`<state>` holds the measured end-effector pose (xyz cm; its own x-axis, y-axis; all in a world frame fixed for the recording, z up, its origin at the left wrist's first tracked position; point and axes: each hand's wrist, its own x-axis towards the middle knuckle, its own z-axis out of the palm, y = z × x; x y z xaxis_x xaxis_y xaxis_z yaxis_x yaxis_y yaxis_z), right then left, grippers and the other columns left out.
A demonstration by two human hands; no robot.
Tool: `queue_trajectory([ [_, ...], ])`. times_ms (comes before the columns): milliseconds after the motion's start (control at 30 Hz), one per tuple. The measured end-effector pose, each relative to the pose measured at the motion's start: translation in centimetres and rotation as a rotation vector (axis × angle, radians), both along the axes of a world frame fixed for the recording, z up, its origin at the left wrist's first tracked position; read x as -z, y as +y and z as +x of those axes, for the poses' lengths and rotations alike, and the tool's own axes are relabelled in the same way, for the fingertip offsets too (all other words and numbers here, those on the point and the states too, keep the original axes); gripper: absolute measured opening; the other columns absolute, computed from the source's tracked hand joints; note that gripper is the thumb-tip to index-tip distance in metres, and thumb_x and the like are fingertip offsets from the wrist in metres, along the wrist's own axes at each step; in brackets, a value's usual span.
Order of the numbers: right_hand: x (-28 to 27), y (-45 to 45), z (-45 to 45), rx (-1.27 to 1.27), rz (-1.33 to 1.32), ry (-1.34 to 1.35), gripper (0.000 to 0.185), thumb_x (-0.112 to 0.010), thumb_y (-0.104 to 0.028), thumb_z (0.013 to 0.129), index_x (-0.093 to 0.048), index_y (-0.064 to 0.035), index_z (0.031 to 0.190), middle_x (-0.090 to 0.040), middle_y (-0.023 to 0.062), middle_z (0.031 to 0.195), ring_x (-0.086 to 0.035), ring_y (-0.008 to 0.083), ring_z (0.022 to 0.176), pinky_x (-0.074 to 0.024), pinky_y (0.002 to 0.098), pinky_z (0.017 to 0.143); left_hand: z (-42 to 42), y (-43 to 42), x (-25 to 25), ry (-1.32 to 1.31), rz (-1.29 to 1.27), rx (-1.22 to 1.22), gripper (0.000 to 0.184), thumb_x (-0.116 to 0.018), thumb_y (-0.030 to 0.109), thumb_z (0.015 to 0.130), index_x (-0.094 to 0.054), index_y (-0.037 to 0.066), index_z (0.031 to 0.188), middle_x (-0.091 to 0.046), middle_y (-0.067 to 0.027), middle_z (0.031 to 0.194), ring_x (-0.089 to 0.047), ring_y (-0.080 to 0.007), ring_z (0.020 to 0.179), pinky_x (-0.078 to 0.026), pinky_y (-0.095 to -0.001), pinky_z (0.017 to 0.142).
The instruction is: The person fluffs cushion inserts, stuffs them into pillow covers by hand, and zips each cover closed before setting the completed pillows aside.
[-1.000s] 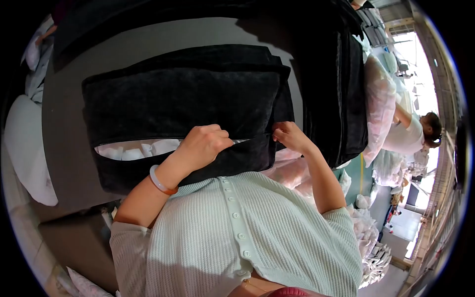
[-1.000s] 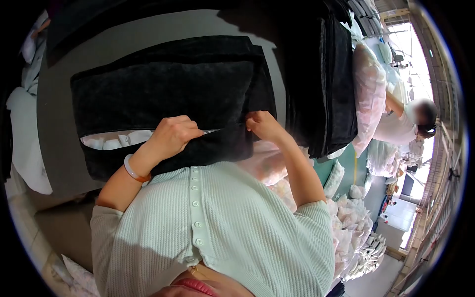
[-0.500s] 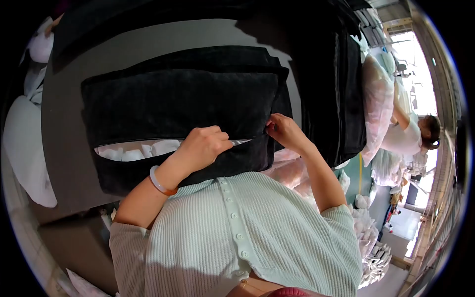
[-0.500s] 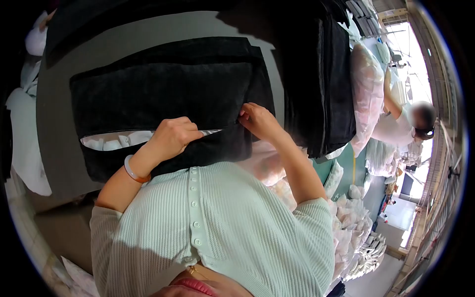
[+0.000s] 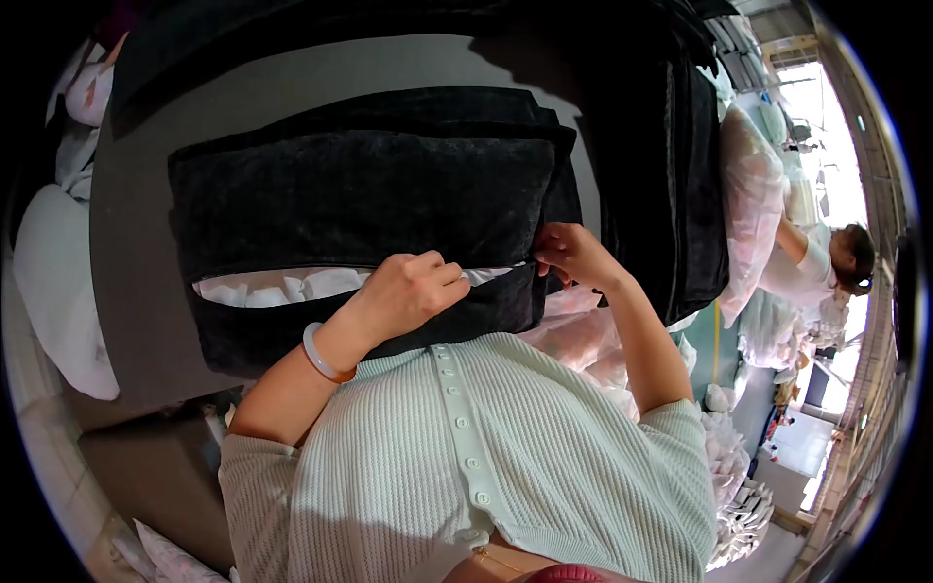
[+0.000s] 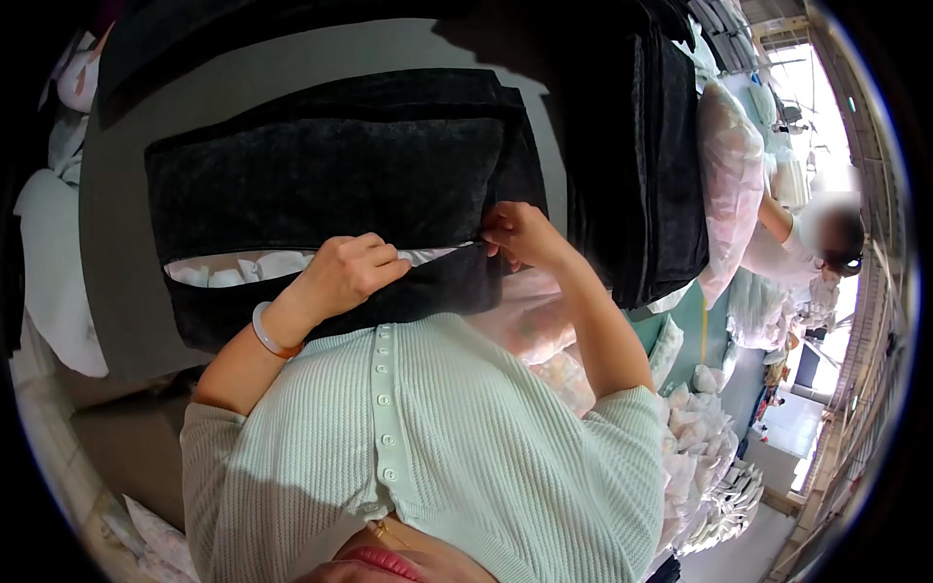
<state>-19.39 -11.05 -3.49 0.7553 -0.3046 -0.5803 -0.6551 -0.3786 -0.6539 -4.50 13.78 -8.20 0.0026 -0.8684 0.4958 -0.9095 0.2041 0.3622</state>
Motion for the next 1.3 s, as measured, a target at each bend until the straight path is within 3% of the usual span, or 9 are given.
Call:
queue_trajectory([
  [200, -2.0, 0.6, 0.4, -0.050, -0.147, 0.112, 0.010, -0.057, 0.000, 0.089, -0.062, 0.0050, 0.095, -0.064, 0.0093, 0.069, -0.051, 0.0113, 0.043, -0.0420, 0.0255, 0.039, -0.1, -0.2, 0.3, 0.041, -0.119, -0.019, 0.005, -0.064, 0.007, 0.074, -0.066, 0.007, 0.079, -0.070, -0.0035, 0.104, -0.061, -0.0147, 0.069, -0.052, -0.0258, 0.054],
  [267, -1.9, -0.1, -0.5, 0.069, 0.106, 0.038, 0.007, -0.059, -0.003, 0.090, -0.062, 0.0033, 0.093, -0.065, 0.0089, 0.070, -0.051, 0.0100, 0.044, -0.0418, 0.0237, 0.040, 0.1, 0.0, -0.2, 0.014, 0.014, -0.053, 0.002, -0.064, 0.008, 0.076, -0.062, 0.007, 0.074, -0.065, -0.0053, 0.125, -0.061, -0.0143, 0.068, -0.051, -0.0241, 0.053],
  [400, -1.1, 0.9, -2.1, 0.372, 0.544, -0.021, 0.009, -0.059, -0.008, 0.093, -0.060, 0.0007, 0.091, -0.064, 0.0076, 0.071, -0.051, 0.0082, 0.045, -0.0404, 0.0221, 0.041, 0.0, -0.1, -0.1, -0.033, 0.067, -0.062, 0.005, -0.064, 0.009, 0.077, -0.060, 0.008, 0.073, -0.062, -0.0057, 0.130, -0.060, -0.0138, 0.066, -0.051, -0.0233, 0.052],
  [633, -0.9, 5.6, -1.0, 0.357, 0.424, -0.164, 0.010, -0.058, -0.011, 0.094, -0.058, -0.0012, 0.091, -0.064, 0.0065, 0.072, -0.051, 0.0097, 0.046, -0.0404, 0.0225, 0.042, 0.2, -0.2, -0.3, -0.026, 0.041, -0.025, 0.001, -0.063, 0.011, 0.079, -0.063, 0.010, 0.080, -0.064, -0.0052, 0.127, -0.059, -0.0137, 0.066, -0.050, -0.0235, 0.052],
  [733, -0.8, 4.2, -2.2, 0.383, 0.145, -0.132, 0.009, -0.057, -0.012, 0.095, -0.059, -0.0038, 0.093, -0.062, 0.0036, 0.068, -0.049, 0.0075, 0.047, -0.0358, 0.0237, 0.039, 0.3, -0.3, 0.0, -0.002, 0.037, -0.027, 0.004, -0.064, 0.014, 0.081, -0.063, 0.010, 0.081, -0.067, -0.0058, 0.121, -0.061, -0.0148, 0.067, -0.051, -0.0251, 0.053],
  [800, -1.4, 4.1, -2.6, 0.432, 0.247, -0.073, 0.011, -0.058, -0.012, 0.095, -0.059, -0.0028, 0.089, -0.061, 0.0034, 0.067, -0.048, 0.0076, 0.045, -0.0340, 0.0238, 0.038, 0.2, -0.8, -0.4, 0.019, 0.010, -0.025, 0.008, -0.065, 0.017, 0.082, -0.063, 0.009, 0.082, -0.069, -0.0066, 0.117, -0.062, -0.0155, 0.068, -0.052, -0.0262, 0.054],
  [1000, -0.4, 4.1, -2.4, 0.535, 0.415, -0.203, 0.015, -0.061, -0.010, 0.092, -0.057, -0.0016, 0.081, -0.061, 0.0046, 0.065, -0.047, 0.0081, 0.041, -0.0344, 0.0238, 0.039, -3.2, -5.3, -2.2, -0.067, 0.189, -0.198, 0.040, -0.066, 0.048, 0.083, -0.055, 0.011, 0.089, -0.062, -0.0045, 0.064, -0.066, -0.0195, 0.056, -0.051, -0.0289, 0.050],
  [1200, 0.8, 4.6, -2.7, 0.476, 0.167, -0.344, 0.008, -0.060, -0.004, 0.085, -0.059, 0.0008, 0.079, -0.065, 0.0073, 0.069, -0.048, 0.0072, 0.045, -0.0349, 0.0225, 0.040, -6.9, -10.2, 0.0, -0.295, 0.293, -0.344, 0.025, -0.064, 0.031, 0.085, -0.055, 0.007, 0.084, -0.062, -0.0083, 0.064, -0.066, -0.0203, 0.053, -0.053, -0.0309, 0.047],
  [1300, 1.4, 4.1, -3.5, 0.489, 0.283, -0.410, 0.009, -0.060, -0.004, 0.084, -0.063, 0.0033, 0.087, -0.065, 0.0069, 0.069, -0.051, 0.0074, 0.049, -0.0403, 0.0206, 0.047, -6.9, -9.8, -0.5, -0.274, 0.337, -0.327, 0.012, -0.061, 0.018, 0.079, -0.057, 0.007, 0.080, -0.063, -0.0097, 0.069, -0.067, -0.0218, 0.056, -0.054, -0.0316, 0.047],
])
